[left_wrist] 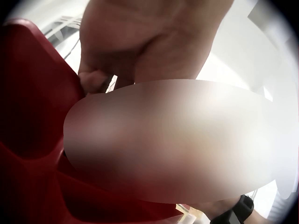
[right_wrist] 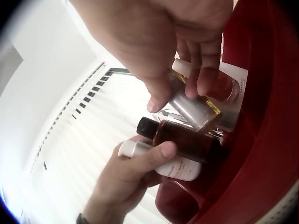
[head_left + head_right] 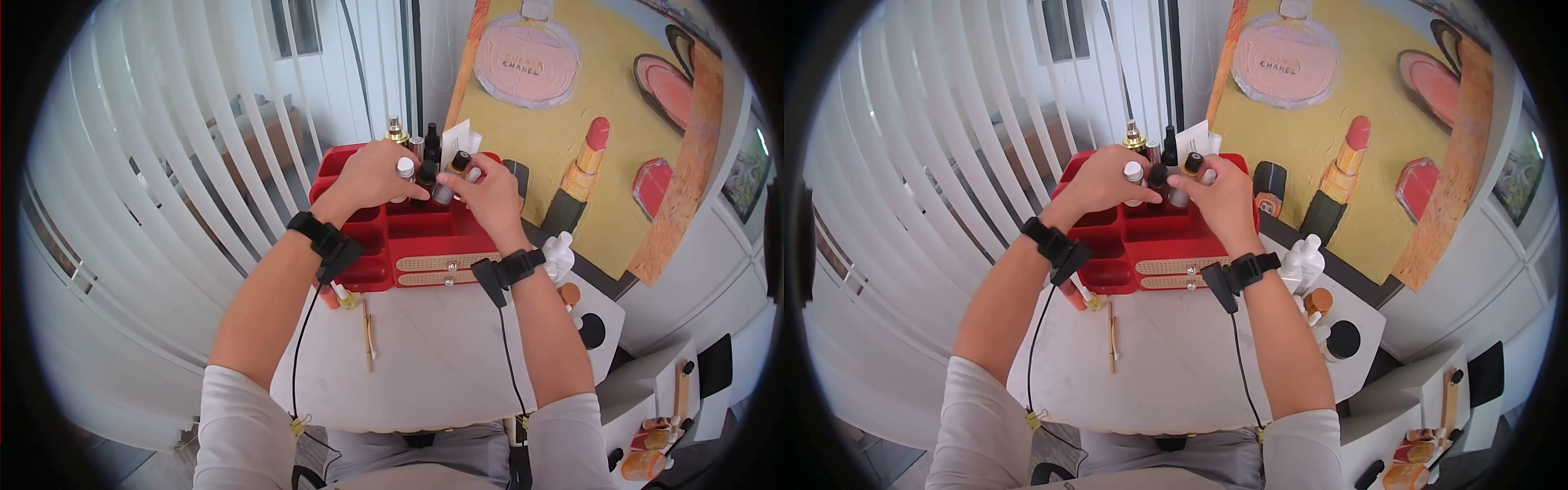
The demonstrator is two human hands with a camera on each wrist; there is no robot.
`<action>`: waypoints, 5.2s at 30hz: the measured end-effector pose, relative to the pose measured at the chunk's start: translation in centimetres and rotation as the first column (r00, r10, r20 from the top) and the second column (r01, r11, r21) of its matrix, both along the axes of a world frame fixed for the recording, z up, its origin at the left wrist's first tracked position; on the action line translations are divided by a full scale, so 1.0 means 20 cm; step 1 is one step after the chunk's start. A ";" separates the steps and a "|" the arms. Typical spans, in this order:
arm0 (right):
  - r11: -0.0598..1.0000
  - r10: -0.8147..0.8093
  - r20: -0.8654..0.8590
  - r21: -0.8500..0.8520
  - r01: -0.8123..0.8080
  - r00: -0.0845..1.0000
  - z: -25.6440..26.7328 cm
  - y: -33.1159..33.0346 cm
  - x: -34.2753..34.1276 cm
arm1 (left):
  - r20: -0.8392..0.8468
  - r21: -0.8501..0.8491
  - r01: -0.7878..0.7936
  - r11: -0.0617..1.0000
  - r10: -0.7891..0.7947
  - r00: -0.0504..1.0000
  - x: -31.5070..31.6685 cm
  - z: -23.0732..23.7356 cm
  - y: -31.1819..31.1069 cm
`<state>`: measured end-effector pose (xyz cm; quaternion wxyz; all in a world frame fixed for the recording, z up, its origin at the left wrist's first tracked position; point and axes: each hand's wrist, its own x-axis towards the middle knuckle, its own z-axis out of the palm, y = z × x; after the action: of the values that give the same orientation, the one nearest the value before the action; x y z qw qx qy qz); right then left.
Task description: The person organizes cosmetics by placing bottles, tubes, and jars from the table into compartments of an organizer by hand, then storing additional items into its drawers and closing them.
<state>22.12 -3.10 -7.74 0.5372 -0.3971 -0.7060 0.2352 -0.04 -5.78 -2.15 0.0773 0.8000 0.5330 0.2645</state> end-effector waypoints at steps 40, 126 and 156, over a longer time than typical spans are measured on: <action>0.894 0.410 -0.200 -0.104 -0.435 0.890 0.05 -0.41 -0.12 | 0.295 -0.098 -0.122 0.988 0.146 0.944 -0.51 -0.90 -0.76; 0.756 0.427 -0.178 -0.467 -0.458 0.886 -0.99 -0.53 0.13 | 0.810 -0.466 0.417 0.781 0.566 -0.155 -0.38 -0.86 -0.46; 0.897 -0.354 0.537 -0.037 0.440 0.766 -0.28 -0.89 0.98 | 0.825 -0.491 0.202 0.847 0.378 0.420 0.21 -1.04 -0.63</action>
<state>41.75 -20.91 -13.35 0.3314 -0.6278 -0.7020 0.0566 4.22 -18.45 -22.88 0.5491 0.4463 0.4997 0.4996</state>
